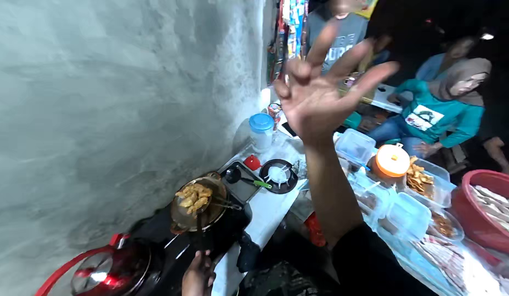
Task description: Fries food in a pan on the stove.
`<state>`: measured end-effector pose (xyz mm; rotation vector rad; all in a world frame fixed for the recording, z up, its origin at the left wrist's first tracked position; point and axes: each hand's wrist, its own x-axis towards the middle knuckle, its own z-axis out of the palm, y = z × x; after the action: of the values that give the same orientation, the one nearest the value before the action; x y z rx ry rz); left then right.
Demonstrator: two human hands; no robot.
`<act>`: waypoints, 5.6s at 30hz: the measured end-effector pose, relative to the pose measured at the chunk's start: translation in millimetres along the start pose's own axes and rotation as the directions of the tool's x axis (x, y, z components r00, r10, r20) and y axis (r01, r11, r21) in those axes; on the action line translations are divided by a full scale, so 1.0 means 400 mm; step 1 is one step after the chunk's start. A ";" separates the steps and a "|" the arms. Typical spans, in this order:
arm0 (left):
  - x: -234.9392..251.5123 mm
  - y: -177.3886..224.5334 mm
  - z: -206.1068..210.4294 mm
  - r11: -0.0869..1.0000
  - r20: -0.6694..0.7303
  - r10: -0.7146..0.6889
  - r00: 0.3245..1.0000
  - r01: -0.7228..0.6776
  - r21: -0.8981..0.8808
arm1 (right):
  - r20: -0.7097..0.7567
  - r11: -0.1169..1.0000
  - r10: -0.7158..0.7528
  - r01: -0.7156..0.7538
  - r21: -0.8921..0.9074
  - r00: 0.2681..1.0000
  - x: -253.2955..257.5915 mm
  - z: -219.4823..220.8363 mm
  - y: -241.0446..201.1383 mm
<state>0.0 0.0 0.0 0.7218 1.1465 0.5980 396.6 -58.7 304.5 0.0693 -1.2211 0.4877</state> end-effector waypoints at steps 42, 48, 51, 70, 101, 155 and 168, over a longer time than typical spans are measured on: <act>-0.058 0.091 -0.089 0.995 -0.156 0.101 0.983 -0.104 -0.008 | -0.685 -0.562 0.714 -0.702 -0.437 -0.145 -0.733 0.023 0.522; -0.040 0.071 -0.085 0.998 -0.154 0.061 0.986 -0.057 0.027 | -0.755 -0.712 0.653 -0.290 -0.639 0.062 -0.587 0.059 0.411; -0.028 0.059 -0.073 0.999 -0.137 0.031 0.990 -0.027 0.029 | -0.728 -0.715 0.659 -0.140 -0.685 0.190 -0.531 0.107 0.403; -0.004 0.112 -0.043 0.995 -0.027 -0.062 0.998 0.060 -0.086 | -0.742 -0.743 0.668 -0.009 -0.670 0.064 -0.489 0.140 0.368; -0.036 0.082 -0.075 0.999 0.018 -0.020 1.000 0.019 0.045 | -0.401 -0.575 0.711 0.149 -0.805 0.577 -0.556 0.111 0.452; -0.066 0.154 -0.109 0.997 -0.008 0.043 0.999 -0.042 0.068 | -0.756 -0.755 0.638 -0.075 -0.652 0.150 -0.729 0.150 0.486; -0.056 0.194 -0.089 0.993 0.016 0.085 0.996 -0.086 0.075 | -0.766 -0.766 0.618 -0.082 -0.637 0.176 -0.716 0.151 0.515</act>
<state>-45.2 39.8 64.6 0.8419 1.1356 0.6236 189.1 14.9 22.1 -2.6948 -1.5428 0.4398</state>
